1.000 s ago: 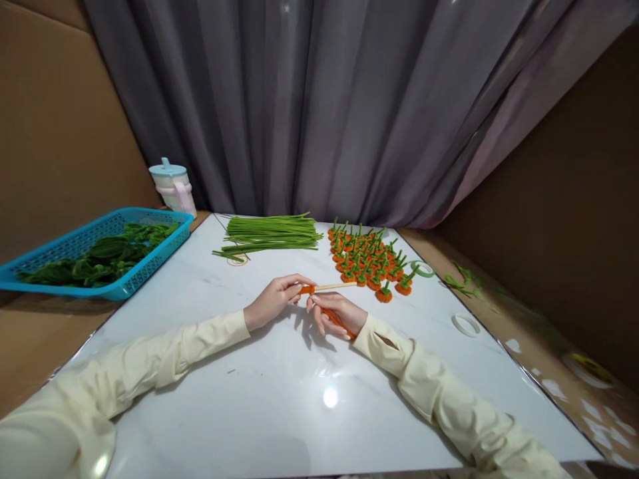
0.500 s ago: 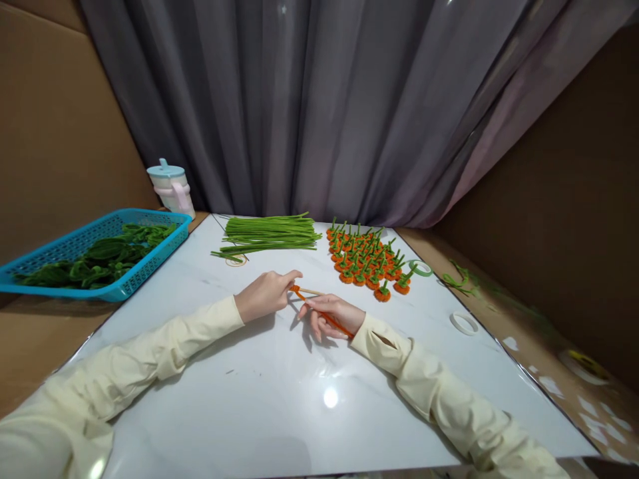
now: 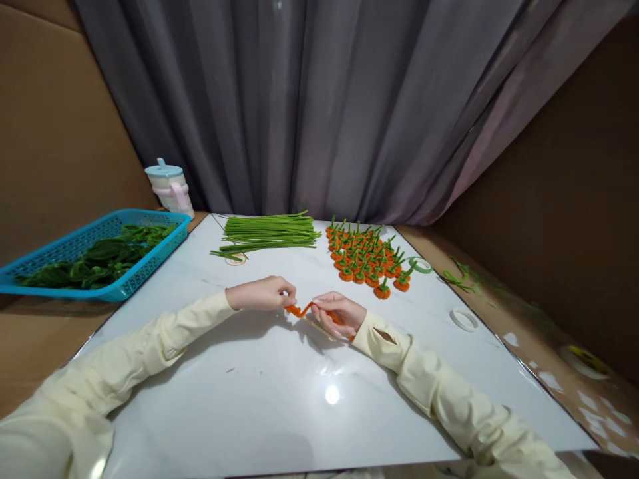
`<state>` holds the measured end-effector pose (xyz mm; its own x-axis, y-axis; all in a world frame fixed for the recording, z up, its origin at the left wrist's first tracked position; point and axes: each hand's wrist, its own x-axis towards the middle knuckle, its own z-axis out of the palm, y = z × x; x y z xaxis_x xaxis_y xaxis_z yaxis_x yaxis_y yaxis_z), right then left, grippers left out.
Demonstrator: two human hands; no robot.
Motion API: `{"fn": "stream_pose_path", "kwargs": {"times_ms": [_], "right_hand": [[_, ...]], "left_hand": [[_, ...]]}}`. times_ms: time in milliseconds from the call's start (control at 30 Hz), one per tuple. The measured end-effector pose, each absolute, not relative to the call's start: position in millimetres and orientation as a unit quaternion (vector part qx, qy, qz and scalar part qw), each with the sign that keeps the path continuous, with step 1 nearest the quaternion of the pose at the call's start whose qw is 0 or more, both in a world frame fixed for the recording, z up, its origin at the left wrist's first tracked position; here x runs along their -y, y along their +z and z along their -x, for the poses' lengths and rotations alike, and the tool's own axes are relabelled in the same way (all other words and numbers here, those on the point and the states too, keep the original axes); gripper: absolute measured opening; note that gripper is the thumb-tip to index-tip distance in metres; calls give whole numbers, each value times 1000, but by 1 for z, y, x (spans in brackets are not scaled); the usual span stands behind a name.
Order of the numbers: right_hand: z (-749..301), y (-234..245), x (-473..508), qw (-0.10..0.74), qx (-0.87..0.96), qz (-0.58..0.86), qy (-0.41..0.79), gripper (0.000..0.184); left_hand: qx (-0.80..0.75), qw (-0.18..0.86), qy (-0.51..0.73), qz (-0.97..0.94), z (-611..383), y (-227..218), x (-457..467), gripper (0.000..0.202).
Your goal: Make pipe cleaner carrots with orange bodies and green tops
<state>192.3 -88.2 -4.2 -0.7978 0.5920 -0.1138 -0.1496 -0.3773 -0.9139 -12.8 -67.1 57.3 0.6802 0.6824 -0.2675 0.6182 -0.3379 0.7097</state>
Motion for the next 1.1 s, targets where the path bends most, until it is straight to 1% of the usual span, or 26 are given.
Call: {"fn": "stream_pose_path", "kwargs": {"times_ms": [100,200,300,400,467,533,633,767,867,1000,1100], "right_hand": [[-193,-5,88,231,510,227,797,27],[-192,-6,87,246,512,242,787,28],[-190,-7,87,261,514,258,775,29],[-188,-9,86,267,519,265,767,31],[-187,-10,85,268,525,265,763,31],[-187,-10,84,264,530,264,761,29],[-188,-9,84,247,537,260,763,26],[-187,-10,83,225,540,256,769,25],[-187,-11,82,223,537,257,772,27],[-185,-11,81,224,530,261,775,34],[-184,-10,81,231,523,265,777,37]], "left_hand": [[-367,546,1,-753,13,55,66,21],[-320,654,0,-685,15,54,62,27],[-272,753,17,-600,18,50,58,26],[-242,801,95,-539,17,42,57,22],[-258,793,158,-529,12,37,59,20],[-292,748,219,-554,7,33,63,20],[-336,606,294,-658,1,30,70,22],[-351,389,324,-788,1,27,75,20],[-292,257,321,-863,6,22,72,29],[-255,173,287,-907,11,17,64,46],[-271,139,269,-914,13,18,59,48]]}}
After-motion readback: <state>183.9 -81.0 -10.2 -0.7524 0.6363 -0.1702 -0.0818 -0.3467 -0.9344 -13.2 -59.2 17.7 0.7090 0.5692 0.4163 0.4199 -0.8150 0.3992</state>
